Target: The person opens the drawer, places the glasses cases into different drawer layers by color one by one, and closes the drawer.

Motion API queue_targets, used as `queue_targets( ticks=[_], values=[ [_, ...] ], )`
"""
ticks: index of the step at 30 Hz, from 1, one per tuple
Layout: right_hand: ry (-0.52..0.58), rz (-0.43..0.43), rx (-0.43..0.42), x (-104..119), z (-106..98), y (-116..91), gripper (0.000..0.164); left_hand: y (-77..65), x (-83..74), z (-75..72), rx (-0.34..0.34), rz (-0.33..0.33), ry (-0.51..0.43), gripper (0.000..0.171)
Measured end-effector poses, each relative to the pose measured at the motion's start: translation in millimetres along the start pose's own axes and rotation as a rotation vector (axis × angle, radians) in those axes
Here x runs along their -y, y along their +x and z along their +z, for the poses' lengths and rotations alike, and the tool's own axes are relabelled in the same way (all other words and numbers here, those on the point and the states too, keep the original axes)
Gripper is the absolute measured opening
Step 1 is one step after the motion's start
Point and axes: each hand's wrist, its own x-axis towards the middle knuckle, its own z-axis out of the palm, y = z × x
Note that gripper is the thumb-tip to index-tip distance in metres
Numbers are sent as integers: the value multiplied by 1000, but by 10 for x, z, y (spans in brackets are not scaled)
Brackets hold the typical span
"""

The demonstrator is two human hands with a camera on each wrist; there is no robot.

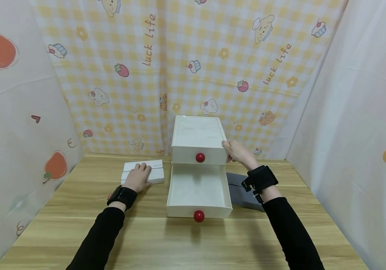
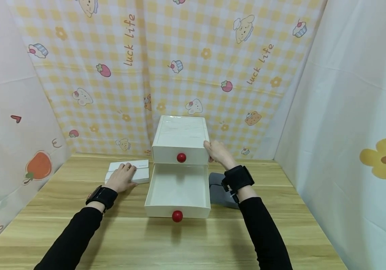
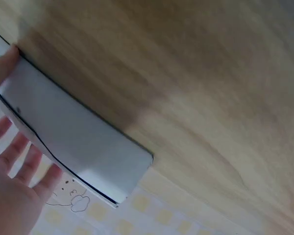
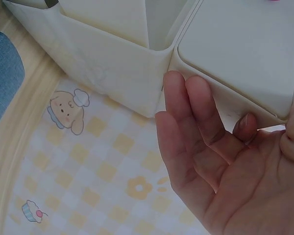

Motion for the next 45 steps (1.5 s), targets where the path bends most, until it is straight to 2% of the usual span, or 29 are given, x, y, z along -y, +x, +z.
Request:
queue_targets(
  ticks=[4,11,16,19,23,25,27,30,32,35,40,45],
  values=[
    [-9,-4,2,-2,-11,-6,55,1,29,3,19,22,-12,63],
    [-26,5,-14,1,-22,-16,54,-52,72,89,90,51,10,72],
    [-31,0,-12,0,-12,-16,54,-100,98,173,75,81,31,68],
    [-30,-2,-10,-1,-10,-13,54,-116,113,218,32,120,46,67],
    [-26,5,-11,10,-13,-10,54,-137,129,251,-65,183,14,68],
    [-25,6,-12,16,-16,-11,54,-125,184,349,-123,209,22,70],
    [-26,9,-12,16,-15,-11,54,-139,179,334,-149,222,0,73],
    [-31,12,-8,11,-9,-14,54,-163,154,289,-170,229,-27,72],
    [-29,10,-5,6,-4,-18,54,-200,80,155,-166,236,-51,69],
    [-20,4,-4,0,2,-19,53,-221,51,98,-211,258,1,68],
    [-16,-8,-6,-9,2,-7,52,-238,24,-34,-367,339,53,69],
    [-18,-11,-5,-10,-5,-3,52,-232,-24,-183,-551,440,20,73]
  ],
)
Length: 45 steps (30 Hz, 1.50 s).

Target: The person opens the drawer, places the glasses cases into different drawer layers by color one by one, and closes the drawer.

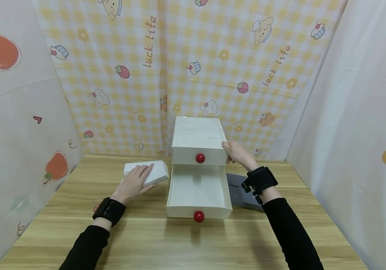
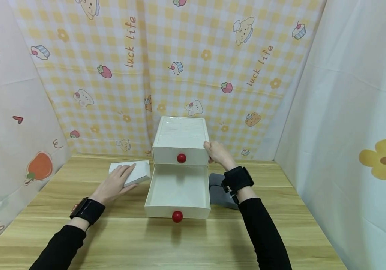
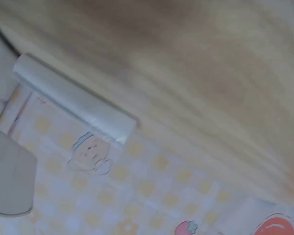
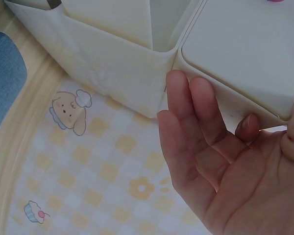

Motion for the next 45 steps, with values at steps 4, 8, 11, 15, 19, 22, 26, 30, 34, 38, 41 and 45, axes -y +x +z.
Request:
queue_targets(
  ticks=[4,8,11,15,19,22,26,30,34,38,41,45],
  values=[
    [1,-4,4,5,3,-6,53,112,-50,-95,-113,56,-40,71],
    [4,-11,8,1,5,-4,53,293,-136,-205,-158,116,-49,67],
    [8,-10,5,3,4,-5,53,478,-234,-297,-169,176,-37,67],
    [12,-4,0,1,7,-10,53,725,-389,-384,-163,252,-2,67],
    [8,-7,1,-8,13,-5,53,928,-537,-393,-158,326,70,68],
    [10,-12,2,-12,16,-1,53,1058,-643,-373,-156,381,104,74],
    [15,-16,4,-16,15,5,54,1205,-755,-314,-147,438,140,74],
    [8,-10,-3,-6,14,-3,54,1308,-844,-232,-106,484,195,72],
    [-2,-10,-15,-3,16,-2,53,1376,-948,-161,-15,508,216,70],
    [-4,-9,-18,3,16,-3,53,1401,-1053,-86,108,507,236,58],
    [-1,-10,-12,2,13,-7,53,1402,-1118,-33,190,511,259,48],
    [5,-17,-11,-8,16,-7,53,1383,-1181,37,276,514,297,43]
  ],
)
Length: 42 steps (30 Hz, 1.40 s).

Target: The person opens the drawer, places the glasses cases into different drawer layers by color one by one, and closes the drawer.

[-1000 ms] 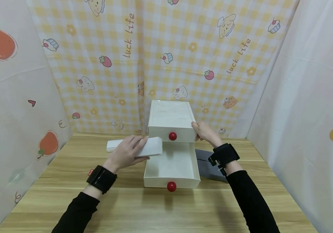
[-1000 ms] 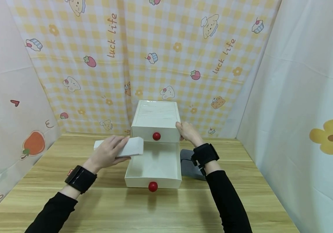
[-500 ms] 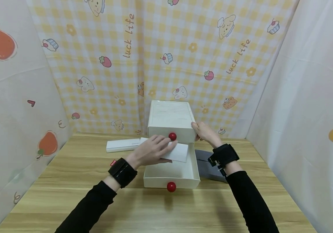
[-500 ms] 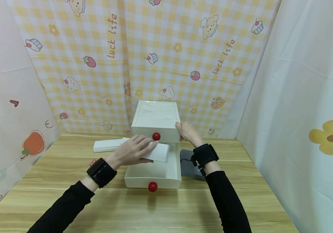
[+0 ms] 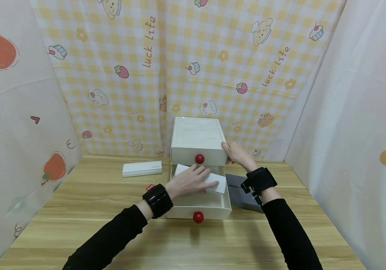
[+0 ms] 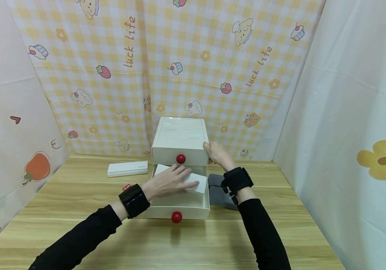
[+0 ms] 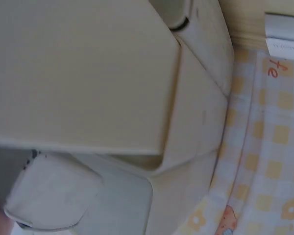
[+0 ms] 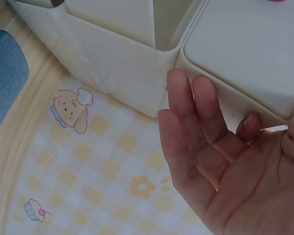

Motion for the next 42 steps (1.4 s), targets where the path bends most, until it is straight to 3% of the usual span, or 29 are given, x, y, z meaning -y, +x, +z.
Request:
queue_targets(
  ticks=[8,17,23,31,38,42],
  values=[
    [12,2,3,-5,3,-8,53,-29,-82,81,207,-41,-30,48],
    [4,-8,10,-9,-6,-2,54,-52,-68,141,287,-86,-167,53],
    [8,-3,4,-11,-2,0,54,-59,-46,161,247,-66,-192,63],
    [5,1,-1,-23,8,-3,53,-52,-30,163,225,-46,-180,60],
    [14,17,-8,-29,8,13,52,-77,3,136,209,-116,-319,48],
    [13,9,-8,-23,13,10,53,-121,51,112,99,-207,-395,32]
  ],
)
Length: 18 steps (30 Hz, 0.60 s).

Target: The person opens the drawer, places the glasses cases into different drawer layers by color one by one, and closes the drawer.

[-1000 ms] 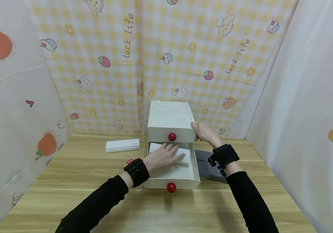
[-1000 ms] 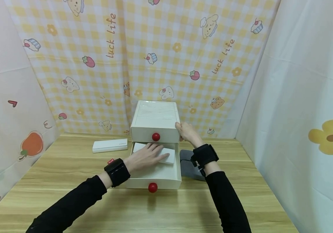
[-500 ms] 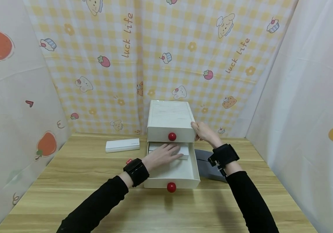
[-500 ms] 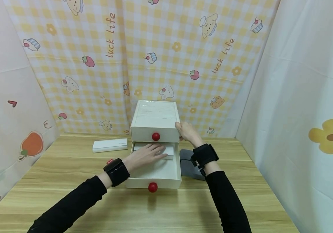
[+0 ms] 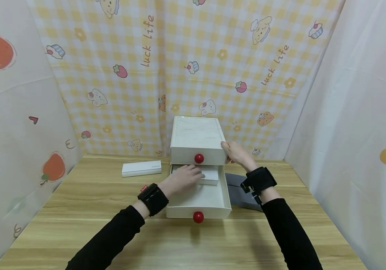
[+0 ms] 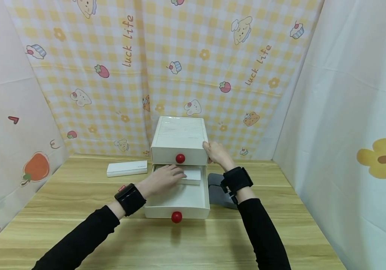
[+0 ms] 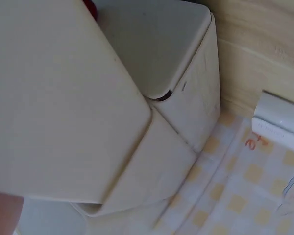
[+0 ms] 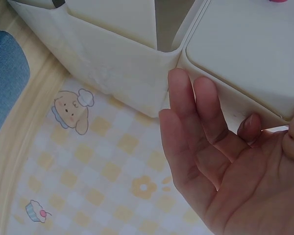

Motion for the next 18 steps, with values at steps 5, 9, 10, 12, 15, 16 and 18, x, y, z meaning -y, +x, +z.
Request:
queue_targets(
  ticks=[5,9,10,12,15,16,18],
  values=[
    [7,-8,2,3,-5,-19,53,-85,134,1,-252,-46,-73,18],
    [8,-13,2,-2,-6,-17,53,-214,286,29,-400,-47,-92,13],
    [10,-11,2,-1,-6,-18,53,-252,327,45,-429,-50,-93,12],
    [16,-9,5,3,-7,-18,53,-333,410,75,-493,-62,-80,11],
    [17,-4,5,11,-11,-20,53,-469,548,151,-591,-122,-48,11],
    [19,-2,5,12,-10,-20,53,-517,598,187,-615,-157,-41,11],
    [19,2,6,8,-6,-17,53,-619,695,261,-631,-241,-32,11]
  ],
)
